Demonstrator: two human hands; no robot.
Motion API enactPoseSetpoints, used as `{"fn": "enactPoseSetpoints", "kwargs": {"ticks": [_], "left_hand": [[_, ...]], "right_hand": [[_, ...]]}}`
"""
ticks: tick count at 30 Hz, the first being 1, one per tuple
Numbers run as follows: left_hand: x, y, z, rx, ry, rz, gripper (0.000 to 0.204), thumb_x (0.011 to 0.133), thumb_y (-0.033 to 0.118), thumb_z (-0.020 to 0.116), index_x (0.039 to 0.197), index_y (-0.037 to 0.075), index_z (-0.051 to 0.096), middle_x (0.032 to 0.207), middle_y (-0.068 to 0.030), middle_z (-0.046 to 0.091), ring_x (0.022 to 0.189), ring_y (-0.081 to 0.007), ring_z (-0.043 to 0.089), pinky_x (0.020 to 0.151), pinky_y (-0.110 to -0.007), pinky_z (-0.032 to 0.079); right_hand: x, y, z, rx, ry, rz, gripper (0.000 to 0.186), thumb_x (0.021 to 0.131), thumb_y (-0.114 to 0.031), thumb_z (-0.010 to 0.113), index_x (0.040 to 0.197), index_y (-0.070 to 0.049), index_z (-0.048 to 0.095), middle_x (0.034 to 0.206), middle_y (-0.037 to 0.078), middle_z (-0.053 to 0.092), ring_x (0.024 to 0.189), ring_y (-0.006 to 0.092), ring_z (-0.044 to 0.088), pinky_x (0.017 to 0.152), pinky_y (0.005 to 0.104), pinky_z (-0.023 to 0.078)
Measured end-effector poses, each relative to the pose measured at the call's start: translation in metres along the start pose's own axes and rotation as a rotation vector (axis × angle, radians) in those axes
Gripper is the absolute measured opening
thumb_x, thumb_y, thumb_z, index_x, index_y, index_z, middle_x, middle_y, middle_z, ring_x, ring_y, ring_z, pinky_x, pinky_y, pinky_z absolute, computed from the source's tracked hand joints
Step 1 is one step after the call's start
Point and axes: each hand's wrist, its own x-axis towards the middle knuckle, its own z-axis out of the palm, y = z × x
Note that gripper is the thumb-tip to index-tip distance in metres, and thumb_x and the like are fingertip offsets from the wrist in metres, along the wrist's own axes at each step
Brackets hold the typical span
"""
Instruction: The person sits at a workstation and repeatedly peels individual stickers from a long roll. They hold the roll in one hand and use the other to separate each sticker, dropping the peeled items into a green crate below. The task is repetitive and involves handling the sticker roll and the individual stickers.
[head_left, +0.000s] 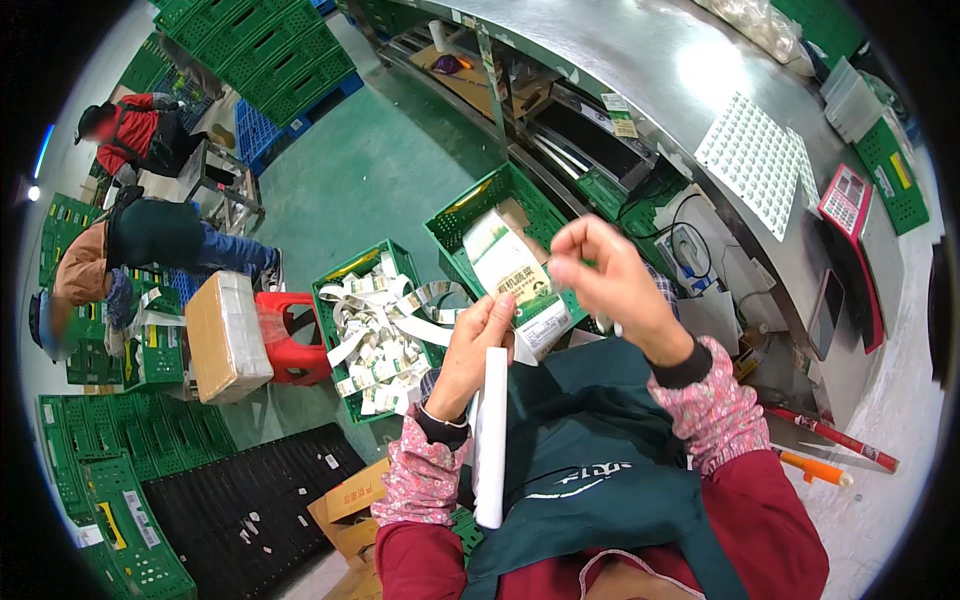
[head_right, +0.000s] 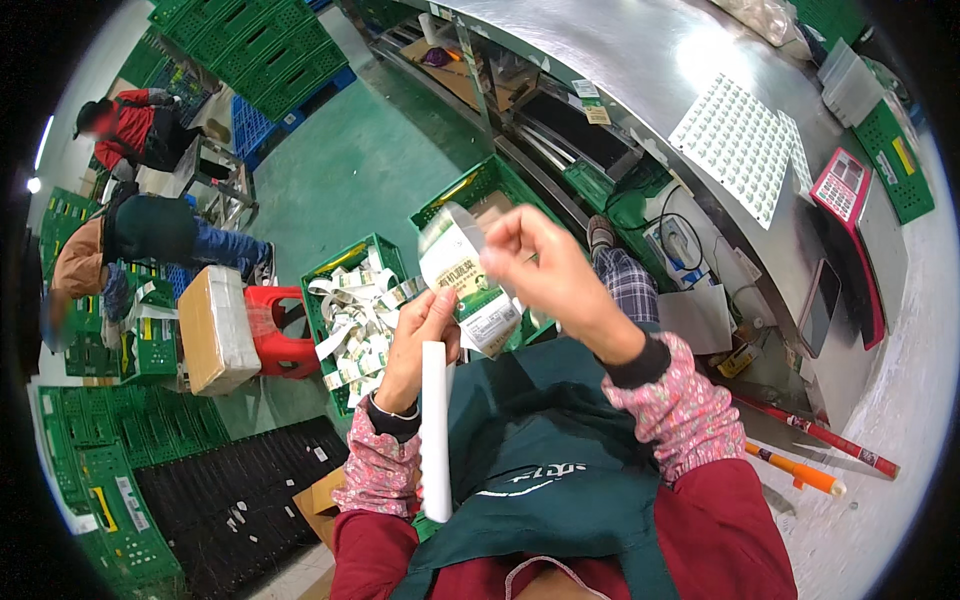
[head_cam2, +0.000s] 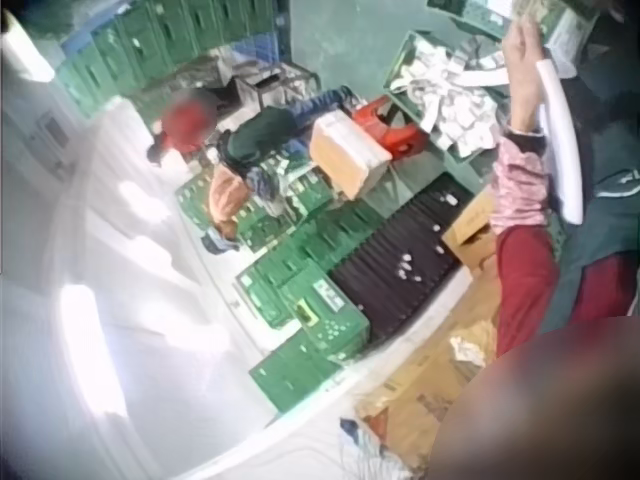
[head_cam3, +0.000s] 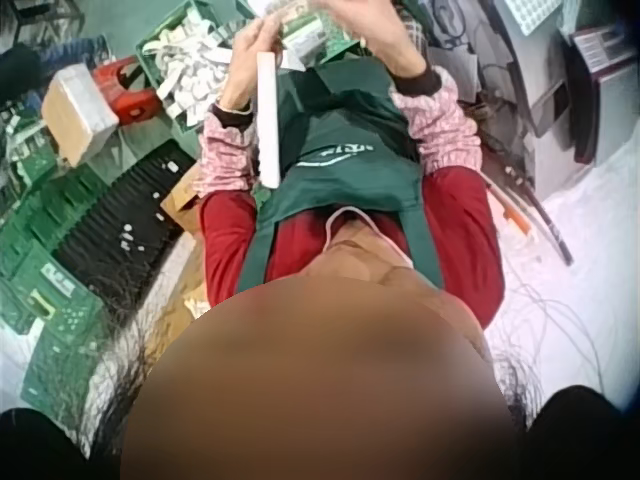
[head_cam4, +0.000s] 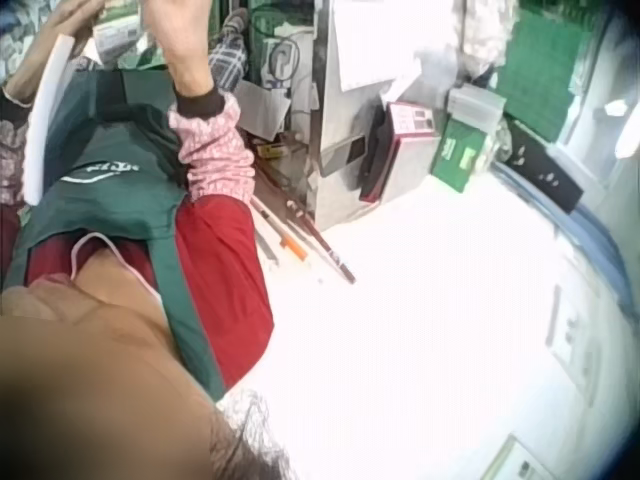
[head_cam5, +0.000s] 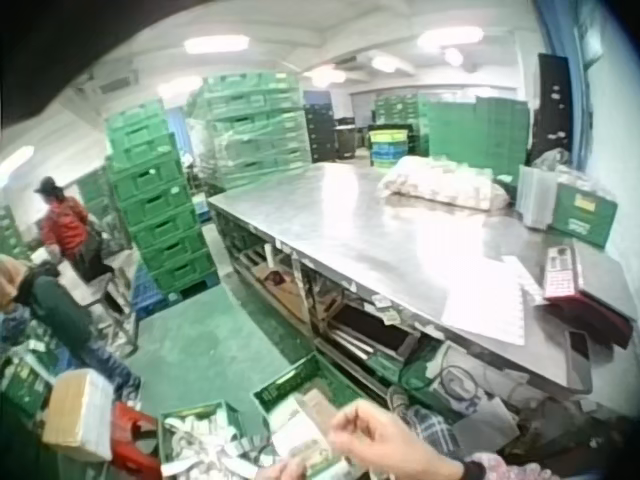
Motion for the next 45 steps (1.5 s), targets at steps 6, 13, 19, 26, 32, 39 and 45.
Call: {"fn": "enactPoseSetpoints", "kwargs": {"ticks": [6, 13, 19, 26, 32, 39, 45], "left_hand": [[0.0, 0.002, 0.002, 0.099, 0.016, 0.047, 0.034, 0.101, 0.033, 0.046, 0.089, 0.003, 0.055, 0.052, 0.002, 0.047, 0.04, -0.0056, 0.042, 0.038, -0.021, 0.029], [0.001, -0.002, 0.0, 0.382, 0.05, 0.193, 0.032, 0.101, 0.03, 0.046, 0.09, 0.001, 0.056, 0.053, 0.0016, 0.05, 0.042, -0.0049, 0.046, 0.039, -0.021, 0.034], [-0.005, 0.018, 0.004, 0.132, -0.057, 0.078, 0.035, 0.099, 0.031, 0.05, 0.112, -0.001, 0.056, 0.061, 0.0005, 0.055, 0.049, -0.0067, 0.049, 0.046, -0.024, 0.038], [-0.008, 0.003, 0.002, 0.246, -0.17, 0.119, 0.039, 0.098, 0.04, 0.05, 0.102, 0.001, 0.056, 0.055, 0.0016, 0.048, 0.044, -0.0053, 0.042, 0.042, -0.022, 0.033], [0.002, 0.011, -0.003, 0.005, -0.058, -0.084, 0.041, 0.1, 0.039, 0.046, 0.092, 0.001, 0.058, 0.052, 0.0031, 0.046, 0.041, -0.0054, 0.045, 0.038, -0.02, 0.032], [0.008, 0.022, 0.0, -0.06, -0.046, -0.049, 0.043, 0.1, 0.041, 0.045, 0.09, 0.001, 0.058, 0.054, 0.0028, 0.047, 0.041, -0.0047, 0.043, 0.038, -0.02, 0.031], [0.002, 0.02, 0.007, 0.117, 0.054, 0.025, 0.048, 0.1, 0.04, 0.046, 0.074, 0.001, 0.054, 0.054, -0.0001, 0.049, 0.045, -0.0075, 0.049, 0.041, -0.023, 0.036]], "right_hand": [[-0.019, 0.024, 0.014, -0.084, 0.001, -0.042, 0.018, 0.085, -0.006, 0.066, 0.098, 0.001, 0.055, 0.088, 0.003, 0.058, 0.073, 0.007, 0.055, 0.061, 0.0228, 0.049], [-0.018, 0.03, 0.018, -0.489, 0.204, -0.2, 0.021, 0.085, -0.01, 0.067, 0.098, 0.001, 0.054, 0.085, 0.003, 0.057, 0.069, 0.0077, 0.054, 0.056, 0.0225, 0.046], [0.002, 0.017, -0.008, 0.181, -0.099, 0.173, 0.01, 0.087, -0.01, 0.066, 0.089, -0.004, 0.057, 0.069, -0.004, 0.055, 0.052, -0.001, 0.039, 0.044, 0.0166, 0.029], [0.016, 0.003, 0.006, 0.258, 0.048, -0.035, 0.01, 0.088, -0.008, 0.063, 0.092, -0.004, 0.055, 0.076, -0.003, 0.055, 0.057, -0.0003, 0.043, 0.046, 0.0162, 0.032], [0.0, 0.003, 0.005, 0.04, 0.078, -0.02, 0.016, 0.088, -0.009, 0.063, 0.098, -0.003, 0.052, 0.088, 0.0, 0.054, 0.074, 0.005, 0.053, 0.063, 0.0206, 0.042], [-0.018, 0.016, 0.018, -0.367, -0.03, -0.29, 0.023, 0.081, 0.004, 0.059, 0.103, 0.0, 0.052, 0.095, 0.009, 0.055, 0.079, 0.0172, 0.058, 0.071, 0.0285, 0.048], [-0.016, 0.035, 0.029, -0.621, 0.106, -0.62, 0.021, 0.081, 0.005, 0.06, 0.1, -0.001, 0.054, 0.095, 0.014, 0.055, 0.082, 0.0315, 0.06, 0.07, 0.0362, 0.05]]}}
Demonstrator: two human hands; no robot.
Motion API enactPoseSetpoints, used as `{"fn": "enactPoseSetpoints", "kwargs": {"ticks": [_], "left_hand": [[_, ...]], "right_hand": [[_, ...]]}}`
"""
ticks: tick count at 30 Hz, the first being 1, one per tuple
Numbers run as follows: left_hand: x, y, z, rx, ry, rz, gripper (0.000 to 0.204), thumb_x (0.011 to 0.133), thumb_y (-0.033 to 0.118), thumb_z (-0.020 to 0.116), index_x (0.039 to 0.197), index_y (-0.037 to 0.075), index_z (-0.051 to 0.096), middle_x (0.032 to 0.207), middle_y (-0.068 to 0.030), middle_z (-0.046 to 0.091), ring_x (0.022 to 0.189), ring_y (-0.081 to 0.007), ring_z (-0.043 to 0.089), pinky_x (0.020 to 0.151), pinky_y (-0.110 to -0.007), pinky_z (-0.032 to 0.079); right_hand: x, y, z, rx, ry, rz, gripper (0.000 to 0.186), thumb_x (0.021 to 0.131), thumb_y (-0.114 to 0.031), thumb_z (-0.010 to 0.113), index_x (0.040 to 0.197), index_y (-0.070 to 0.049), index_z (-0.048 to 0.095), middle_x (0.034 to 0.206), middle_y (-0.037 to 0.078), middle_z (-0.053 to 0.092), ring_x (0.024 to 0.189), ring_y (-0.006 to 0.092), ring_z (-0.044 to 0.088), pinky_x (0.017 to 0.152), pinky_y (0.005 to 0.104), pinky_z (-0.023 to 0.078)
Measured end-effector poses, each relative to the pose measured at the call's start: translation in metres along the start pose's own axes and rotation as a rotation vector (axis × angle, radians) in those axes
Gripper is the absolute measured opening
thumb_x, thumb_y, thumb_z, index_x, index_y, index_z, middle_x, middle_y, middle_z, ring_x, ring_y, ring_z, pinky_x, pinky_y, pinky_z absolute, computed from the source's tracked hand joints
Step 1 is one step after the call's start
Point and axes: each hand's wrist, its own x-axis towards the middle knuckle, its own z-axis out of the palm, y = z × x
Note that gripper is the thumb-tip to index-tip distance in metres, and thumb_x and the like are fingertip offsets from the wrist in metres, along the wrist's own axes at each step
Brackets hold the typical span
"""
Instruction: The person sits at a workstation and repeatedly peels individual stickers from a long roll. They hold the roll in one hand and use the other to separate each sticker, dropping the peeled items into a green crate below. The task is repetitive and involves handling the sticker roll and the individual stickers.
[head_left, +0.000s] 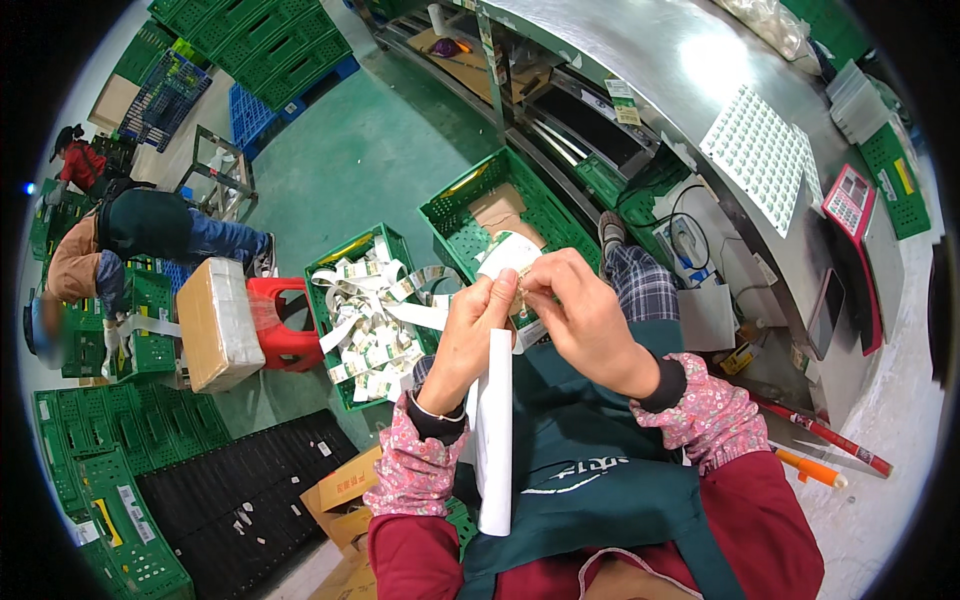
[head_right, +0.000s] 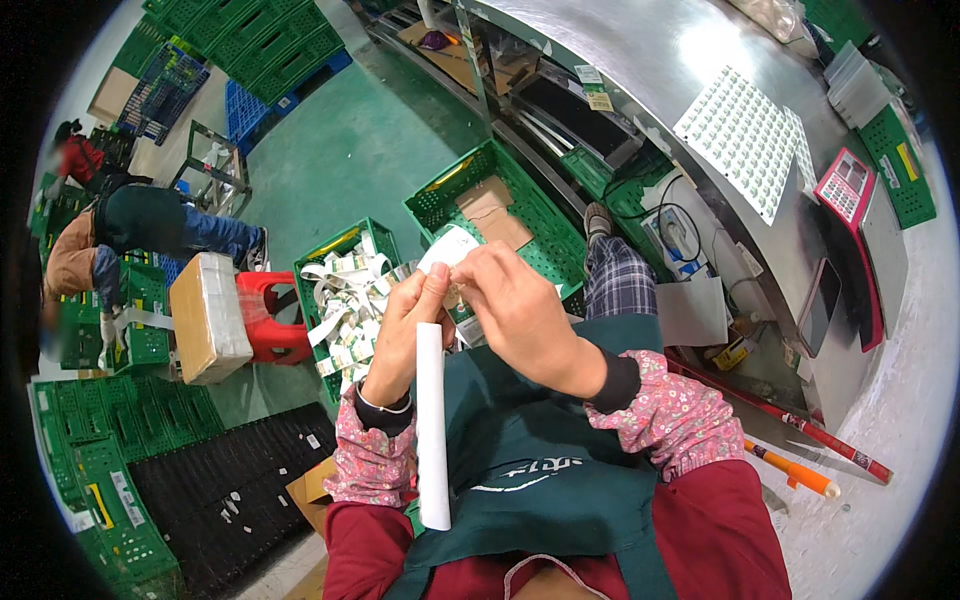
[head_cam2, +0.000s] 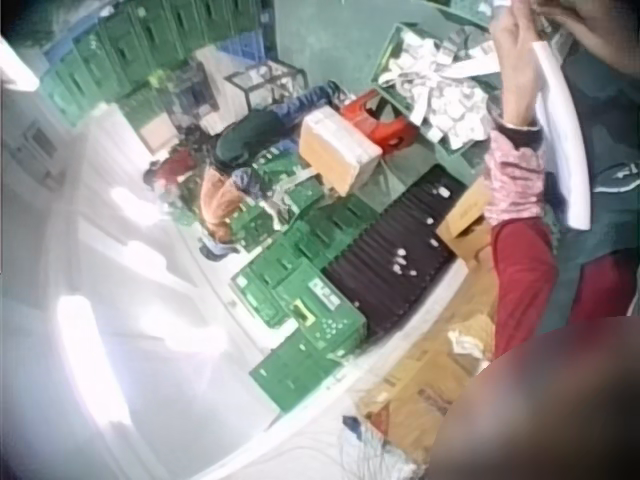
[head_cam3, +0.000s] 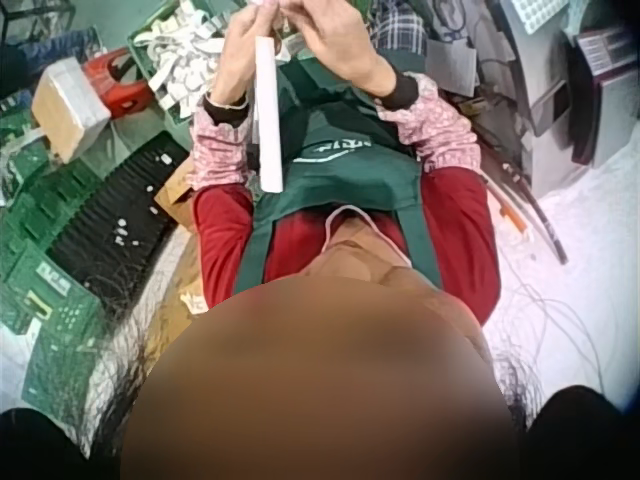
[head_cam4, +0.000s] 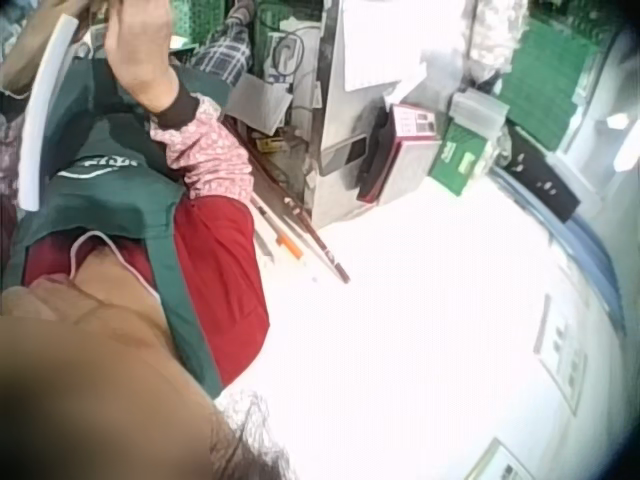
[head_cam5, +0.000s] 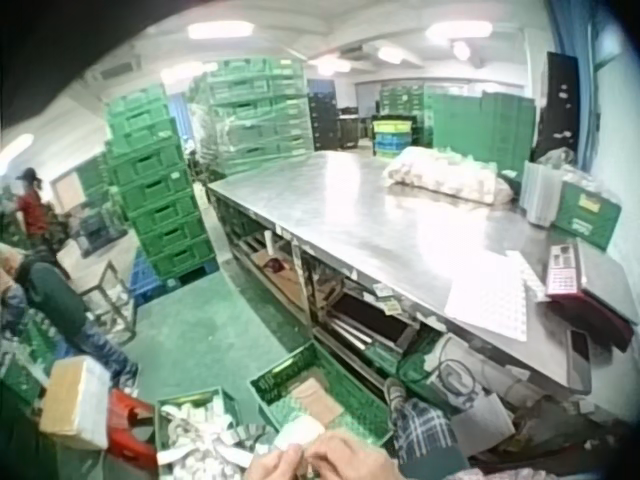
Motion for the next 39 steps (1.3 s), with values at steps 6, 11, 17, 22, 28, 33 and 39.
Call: {"fn": "enactPoseSetpoints", "kwargs": {"ticks": [6, 11, 17, 22, 28, 33, 39], "left_hand": [[0.002, -0.002, -0.004, 0.133, 0.093, 0.129, 0.043, 0.099, 0.036, 0.05, 0.076, -0.001, 0.053, 0.056, -0.0039, 0.053, 0.052, -0.0071, 0.051, 0.046, -0.027, 0.04], [0.004, 0.001, 0.005, 0.099, -0.092, 0.189, 0.036, 0.097, 0.033, 0.055, 0.105, -0.002, 0.06, 0.06, -0.0009, 0.055, 0.057, -0.0064, 0.049, 0.05, -0.026, 0.04], [0.003, -0.005, -0.002, -0.064, -0.134, -0.089, 0.043, 0.099, 0.04, 0.047, 0.083, 0.003, 0.06, 0.058, 0.0044, 0.049, 0.048, -0.0036, 0.045, 0.045, -0.021, 0.036], [0.006, -0.003, -0.006, -0.105, -0.113, -0.05, 0.041, 0.1, 0.04, 0.045, 0.09, 0.002, 0.058, 0.06, 0.0032, 0.049, 0.047, -0.0045, 0.047, 0.043, -0.021, 0.036], [0.005, 0.0, 0.001, 0.008, -0.035, -0.023, 0.041, 0.1, 0.039, 0.046, 0.08, 0.003, 0.054, 0.059, 0.0007, 0.05, 0.05, -0.0065, 0.049, 0.044, -0.023, 0.037], [0.002, -0.002, 0.0, 0.113, 0.008, 0.025, 0.043, 0.1, 0.037, 0.047, 0.075, 0.002, 0.053, 0.06, -0.0004, 0.051, 0.052, -0.0069, 0.048, 0.046, -0.025, 0.037], [0.005, 0.001, -0.004, 0.06, 0.06, 0.065, 0.042, 0.099, 0.035, 0.049, 0.075, 0.0, 0.054, 0.058, -0.0016, 0.051, 0.053, -0.0065, 0.047, 0.047, -0.025, 0.036]], "right_hand": [[0.009, -0.006, -0.007, 0.011, 0.119, 0.34, 0.026, 0.08, -0.006, 0.068, 0.103, -0.002, 0.056, 0.091, 0.01, 0.057, 0.08, 0.0206, 0.06, 0.068, 0.03, 0.049], [0.039, 0.021, -0.023, 0.69, 0.049, 0.476, 0.017, 0.087, -0.006, 0.063, 0.1, 0.0, 0.054, 0.085, 0.002, 0.061, 0.077, 0.0062, 0.055, 0.068, 0.0224, 0.046], [0.056, 0.012, -0.034, 0.715, -0.023, 0.636, 0.026, 0.094, -0.022, 0.058, 0.111, -0.004, 0.052, 0.096, 0.003, 0.057, 0.081, 0.0063, 0.054, 0.053, 0.0201, 0.044], [0.022, -0.001, -0.042, 0.745, -0.177, 0.576, 0.034, 0.082, 0.002, 0.058, 0.115, -0.004, 0.049, 0.113, 0.004, 0.049, 0.104, 0.0134, 0.05, 0.077, 0.0268, 0.05], [0.018, 0.0, -0.033, 0.641, -0.205, 0.531, 0.038, 0.079, 0.002, 0.058, 0.115, -0.004, 0.048, 0.113, 0.005, 0.046, 0.106, 0.0135, 0.049, 0.08, 0.0271, 0.047], [0.017, -0.002, -0.025, 0.461, -0.195, 0.395, 0.039, 0.078, 0.002, 0.057, 0.115, -0.005, 0.048, 0.113, 0.007, 0.045, 0.105, 0.0155, 0.049, 0.08, 0.0292, 0.048], [0.018, -0.02, -0.032, 0.457, -0.186, 0.396, 0.039, 0.077, 0.005, 0.055, 0.114, -0.005, 0.05, 0.114, 0.007, 0.044, 0.104, 0.0164, 0.049, 0.08, 0.0294, 0.049]]}}
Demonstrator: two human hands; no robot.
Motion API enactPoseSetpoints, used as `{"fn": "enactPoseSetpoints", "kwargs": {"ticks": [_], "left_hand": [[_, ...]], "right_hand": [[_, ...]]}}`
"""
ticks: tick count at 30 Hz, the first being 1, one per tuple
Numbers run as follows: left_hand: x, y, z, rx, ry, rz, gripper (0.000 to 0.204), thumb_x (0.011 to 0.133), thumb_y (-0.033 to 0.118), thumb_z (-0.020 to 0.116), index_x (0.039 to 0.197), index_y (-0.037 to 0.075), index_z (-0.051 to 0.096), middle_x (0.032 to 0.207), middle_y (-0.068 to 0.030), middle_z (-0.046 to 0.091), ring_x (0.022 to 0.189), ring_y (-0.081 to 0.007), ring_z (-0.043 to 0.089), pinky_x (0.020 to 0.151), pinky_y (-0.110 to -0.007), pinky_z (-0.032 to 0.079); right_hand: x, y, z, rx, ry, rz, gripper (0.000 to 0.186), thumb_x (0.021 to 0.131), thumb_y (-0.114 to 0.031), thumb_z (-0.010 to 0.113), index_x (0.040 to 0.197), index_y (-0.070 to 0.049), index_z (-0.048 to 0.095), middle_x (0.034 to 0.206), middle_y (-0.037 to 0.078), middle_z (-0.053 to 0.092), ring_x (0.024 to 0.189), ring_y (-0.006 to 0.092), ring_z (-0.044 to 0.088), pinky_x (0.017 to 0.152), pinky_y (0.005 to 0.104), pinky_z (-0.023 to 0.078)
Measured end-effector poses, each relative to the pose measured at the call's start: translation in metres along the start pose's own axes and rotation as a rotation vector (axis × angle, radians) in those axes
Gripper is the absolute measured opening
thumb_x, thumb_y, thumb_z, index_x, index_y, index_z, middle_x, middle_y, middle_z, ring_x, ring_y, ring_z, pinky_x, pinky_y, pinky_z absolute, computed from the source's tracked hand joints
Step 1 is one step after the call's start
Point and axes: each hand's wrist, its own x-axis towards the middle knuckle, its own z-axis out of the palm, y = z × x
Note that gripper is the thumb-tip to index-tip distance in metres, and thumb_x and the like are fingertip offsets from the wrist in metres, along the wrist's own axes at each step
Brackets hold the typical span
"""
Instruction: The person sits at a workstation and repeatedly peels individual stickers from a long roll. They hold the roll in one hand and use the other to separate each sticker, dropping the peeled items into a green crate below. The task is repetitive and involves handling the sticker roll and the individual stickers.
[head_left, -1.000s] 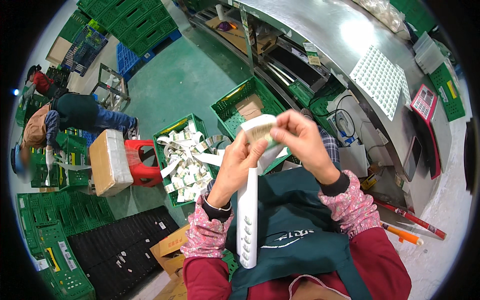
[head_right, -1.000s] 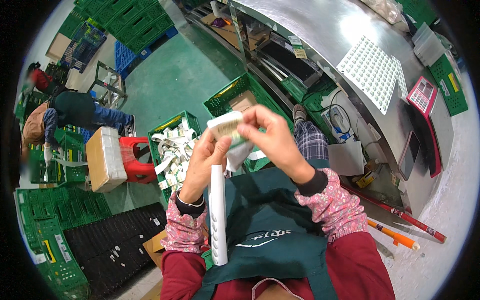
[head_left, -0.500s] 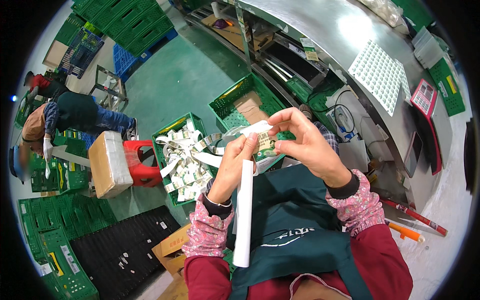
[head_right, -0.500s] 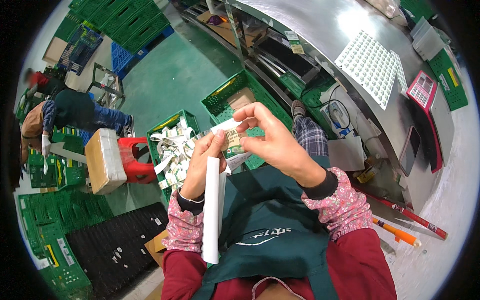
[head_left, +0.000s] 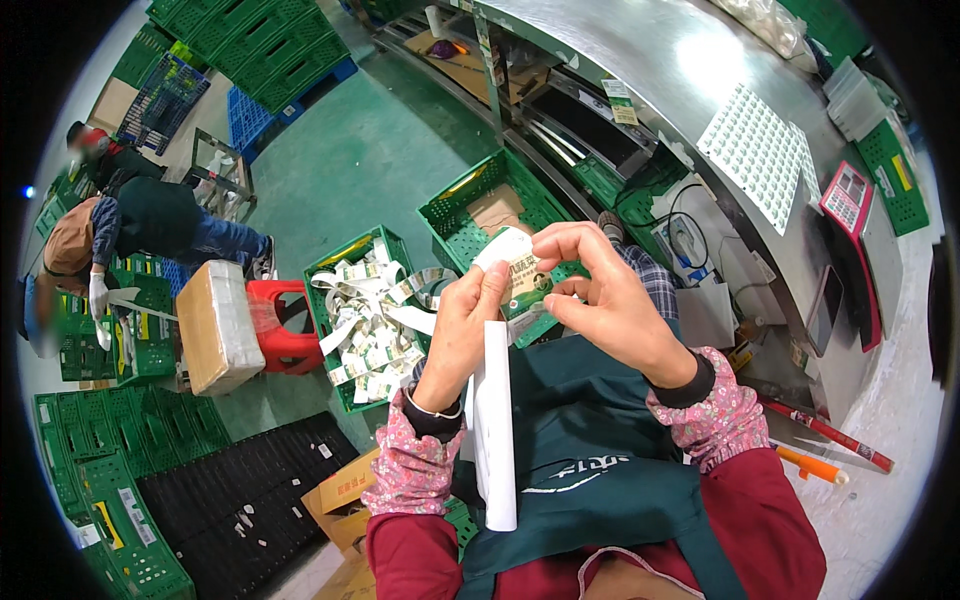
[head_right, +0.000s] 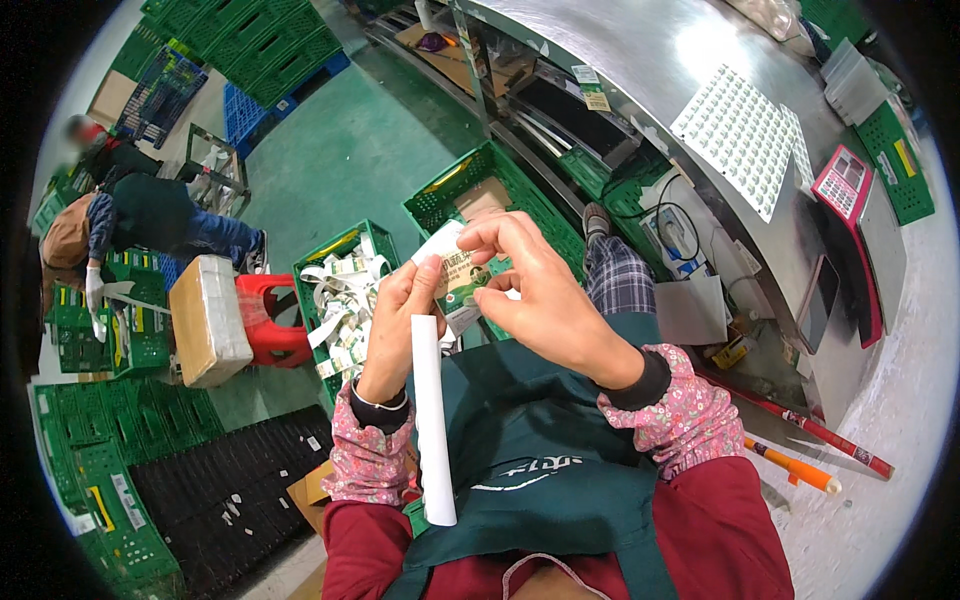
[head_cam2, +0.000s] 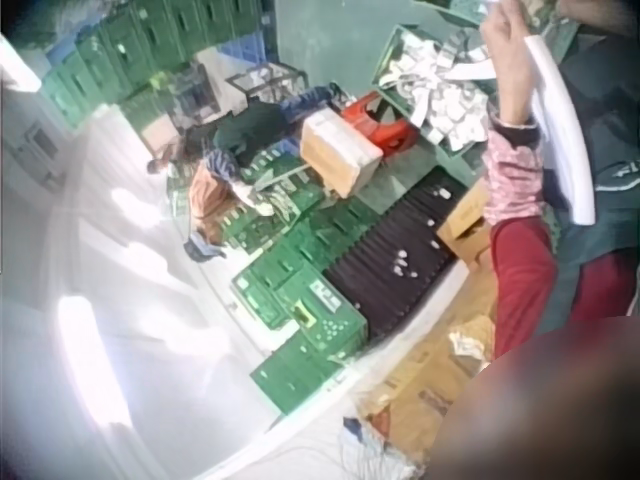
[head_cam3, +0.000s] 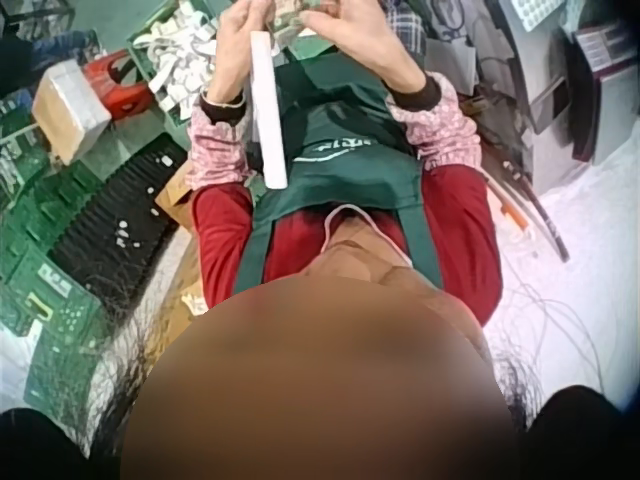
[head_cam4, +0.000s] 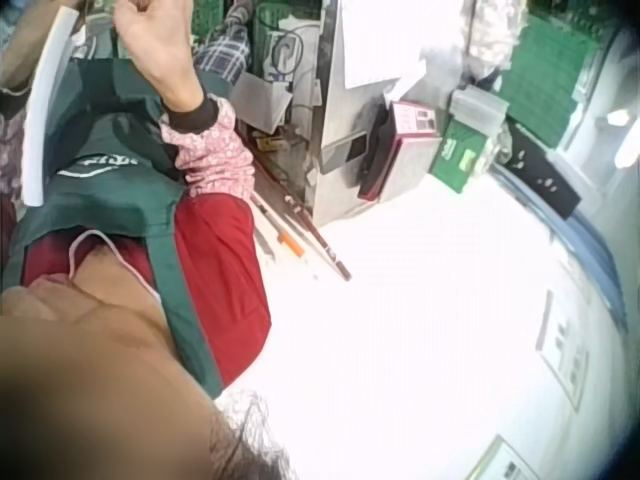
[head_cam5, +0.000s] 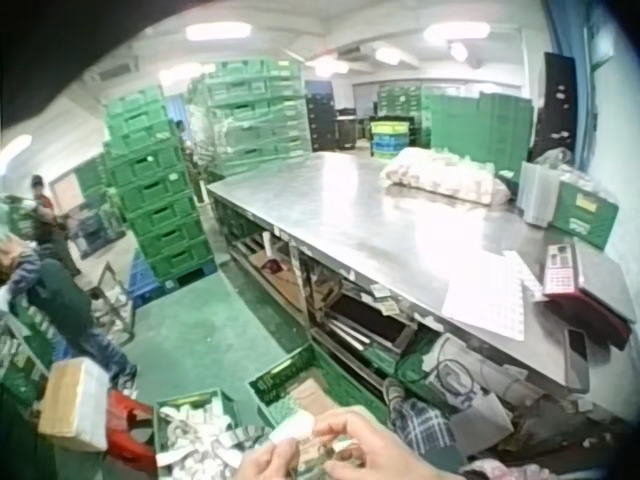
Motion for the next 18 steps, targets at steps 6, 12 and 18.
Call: {"fn": "enactPoseSetpoints", "kwargs": {"ticks": [6, 12, 18], "left_hand": [[-0.006, -0.001, 0.006, 0.081, -0.02, 0.005, 0.041, 0.097, 0.034, 0.054, 0.076, -0.001, 0.054, 0.056, -0.0015, 0.05, 0.053, -0.0064, 0.046, 0.046, -0.026, 0.036], [0.002, -0.013, 0.003, 0.142, -0.067, 0.122, 0.026, 0.093, 0.02, 0.061, 0.08, -0.002, 0.051, 0.056, -0.0043, 0.052, 0.053, -0.006, 0.043, 0.046, -0.028, 0.036], [0.017, 0.015, 0.003, 0.06, -0.097, 0.093, 0.03, 0.094, 0.02, 0.058, 0.115, -0.001, 0.051, 0.071, -0.004, 0.064, 0.062, -0.0058, 0.054, 0.056, -0.024, 0.044]], "right_hand": [[-0.001, 0.004, 0.006, -0.122, 0.023, -0.104, 0.038, 0.076, 0.009, 0.054, 0.111, -0.004, 0.051, 0.119, 0.011, 0.045, 0.108, 0.0204, 0.05, 0.079, 0.0313, 0.052], [0.0, 0.013, 0.016, -0.677, 0.24, -0.408, 0.045, 0.074, 0.007, 0.062, 0.117, 0.0, 0.049, 0.115, 0.017, 0.05, 0.111, 0.0317, 0.048, 0.094, 0.0419, 0.04], [0.032, 0.034, -0.004, 0.327, 0.129, -0.055, 0.049, 0.083, 0.006, 0.059, 0.128, -0.001, 0.039, 0.102, 0.009, 0.062, 0.089, 0.0113, 0.06, 0.077, 0.0247, 0.048]]}}
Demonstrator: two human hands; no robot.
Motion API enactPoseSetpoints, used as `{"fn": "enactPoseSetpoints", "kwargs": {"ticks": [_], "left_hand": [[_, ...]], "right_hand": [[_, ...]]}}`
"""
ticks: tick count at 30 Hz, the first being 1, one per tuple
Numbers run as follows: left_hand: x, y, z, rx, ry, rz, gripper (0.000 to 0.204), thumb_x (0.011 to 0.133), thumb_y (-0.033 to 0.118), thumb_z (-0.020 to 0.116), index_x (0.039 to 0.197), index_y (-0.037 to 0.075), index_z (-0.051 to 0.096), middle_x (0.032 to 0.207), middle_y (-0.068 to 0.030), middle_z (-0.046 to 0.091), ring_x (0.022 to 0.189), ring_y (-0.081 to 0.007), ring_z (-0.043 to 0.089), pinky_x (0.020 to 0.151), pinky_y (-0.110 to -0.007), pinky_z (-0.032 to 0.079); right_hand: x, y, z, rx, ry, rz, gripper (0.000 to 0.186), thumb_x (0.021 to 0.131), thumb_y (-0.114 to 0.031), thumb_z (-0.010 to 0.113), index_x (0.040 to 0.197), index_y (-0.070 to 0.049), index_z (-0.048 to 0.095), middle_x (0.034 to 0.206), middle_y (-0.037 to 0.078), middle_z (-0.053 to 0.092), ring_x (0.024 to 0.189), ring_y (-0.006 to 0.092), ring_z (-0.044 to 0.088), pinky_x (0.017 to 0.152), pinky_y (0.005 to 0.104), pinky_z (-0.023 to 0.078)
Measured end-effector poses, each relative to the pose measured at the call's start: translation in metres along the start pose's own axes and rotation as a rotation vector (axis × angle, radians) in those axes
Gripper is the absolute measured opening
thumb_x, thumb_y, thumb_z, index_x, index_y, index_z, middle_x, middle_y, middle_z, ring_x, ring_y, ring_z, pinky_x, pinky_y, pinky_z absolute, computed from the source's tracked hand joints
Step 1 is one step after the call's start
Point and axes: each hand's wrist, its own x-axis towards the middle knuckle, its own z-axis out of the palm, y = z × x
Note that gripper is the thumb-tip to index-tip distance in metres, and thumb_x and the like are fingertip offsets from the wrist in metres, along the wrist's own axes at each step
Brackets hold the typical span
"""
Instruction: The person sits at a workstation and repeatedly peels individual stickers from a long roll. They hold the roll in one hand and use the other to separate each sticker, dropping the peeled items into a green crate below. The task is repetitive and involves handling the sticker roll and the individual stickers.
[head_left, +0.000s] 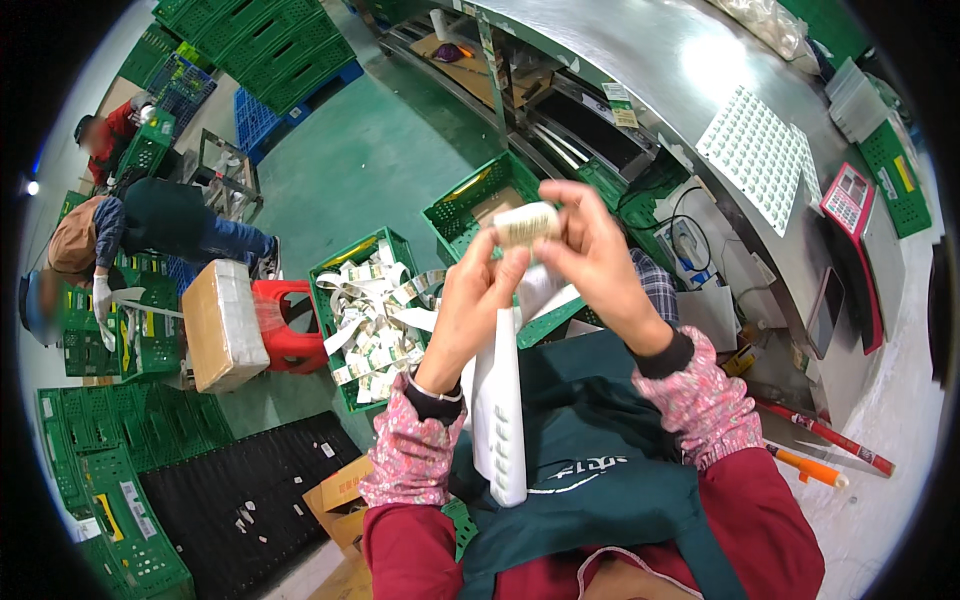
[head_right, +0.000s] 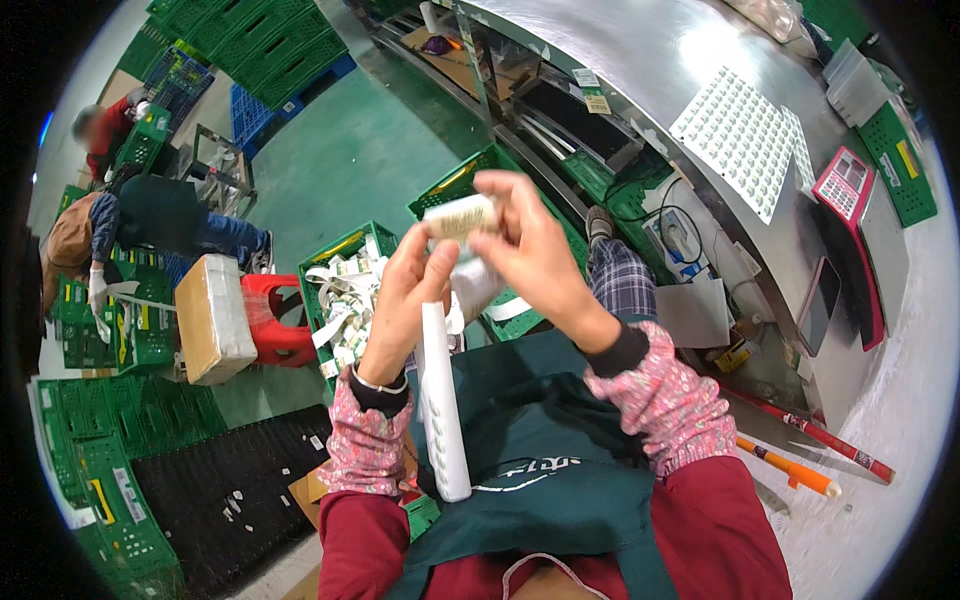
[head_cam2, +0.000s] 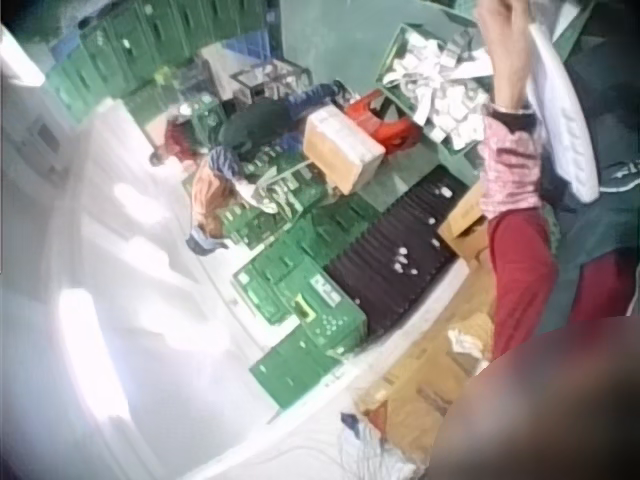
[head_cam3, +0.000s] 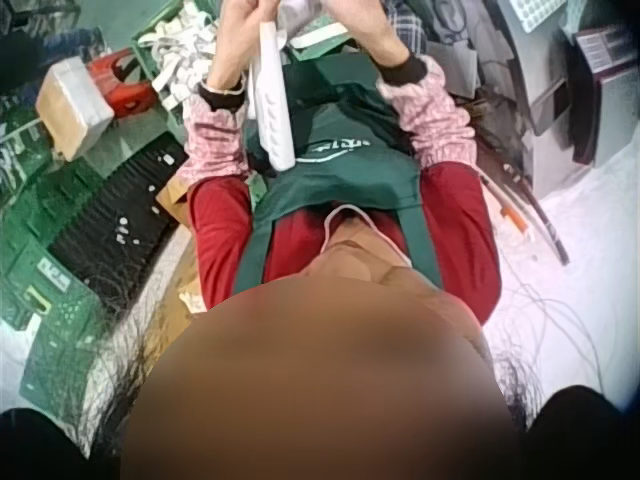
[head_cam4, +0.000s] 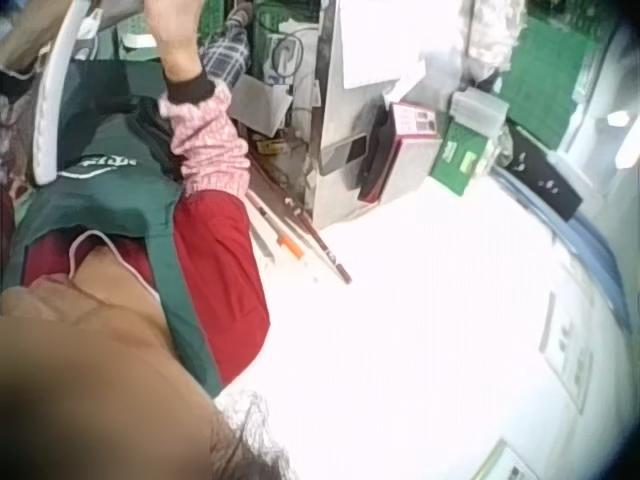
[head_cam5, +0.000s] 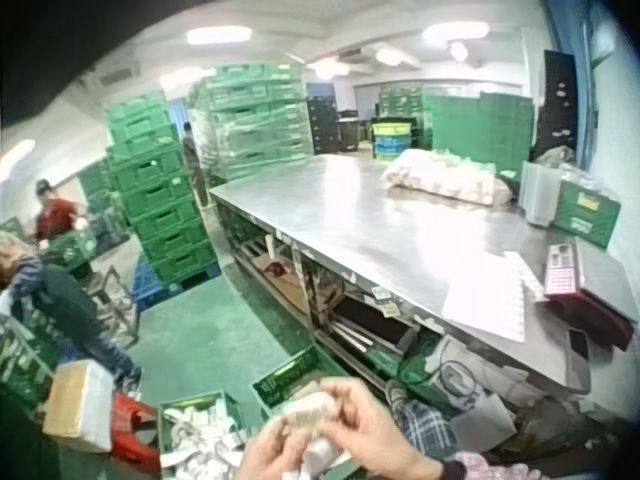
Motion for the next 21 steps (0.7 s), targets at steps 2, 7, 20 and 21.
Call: {"fn": "enactPoseSetpoints", "kwargs": {"ticks": [2, 7, 20, 21], "left_hand": [[0.009, -0.001, 0.009, -0.07, 0.037, -0.003, 0.033, 0.095, 0.024, 0.058, 0.117, 0.0, 0.052, 0.084, -0.0055, 0.067, 0.073, -0.0054, 0.057, 0.065, -0.022, 0.046], [0.038, -0.025, 0.011, -0.538, 0.167, 0.243, 0.028, 0.097, 0.017, 0.055, 0.118, -0.001, 0.055, 0.101, -0.0045, 0.065, 0.088, -0.0092, 0.06, 0.078, -0.025, 0.05], [0.04, -0.047, -0.036, -0.406, 0.688, 0.174, 0.026, 0.101, 0.027, 0.042, 0.099, 0.002, 0.048, 0.083, -0.0099, 0.061, 0.057, -0.0165, 0.061, 0.05, -0.025, 0.048], [0.034, -0.045, -0.047, -0.462, 0.704, 0.138, 0.026, 0.102, 0.027, 0.041, 0.1, 0.002, 0.047, 0.084, -0.0111, 0.062, 0.058, -0.0194, 0.064, 0.05, -0.025, 0.049]], "right_hand": [[0.024, -0.003, -0.002, -0.062, 0.077, -0.1, 0.049, 0.083, 0.007, 0.058, 0.128, 0.0, 0.039, 0.099, 0.009, 0.061, 0.089, 0.0123, 0.061, 0.076, 0.0243, 0.049], [0.041, -0.003, 0.0, -0.338, 0.091, -0.147, 0.029, 0.089, -0.007, 0.063, 0.115, 0.0, 0.053, 0.095, 0.003, 0.056, 0.09, 0.0105, 0.057, 0.081, 0.025, 0.048], [-0.089, 0.005, -0.007, -0.554, 0.051, 0.063, 0.022, 0.083, -0.006, 0.068, 0.101, 0.002, 0.059, 0.083, 0.011, 0.067, 0.076, 0.0164, 0.066, 0.069, 0.028, 0.051], [-0.085, 0.001, -0.014, -0.418, 0.06, 0.163, 0.017, 0.084, -0.006, 0.068, 0.096, 0.003, 0.062, 0.084, 0.006, 0.067, 0.08, 0.0076, 0.061, 0.07, 0.0251, 0.049]]}}
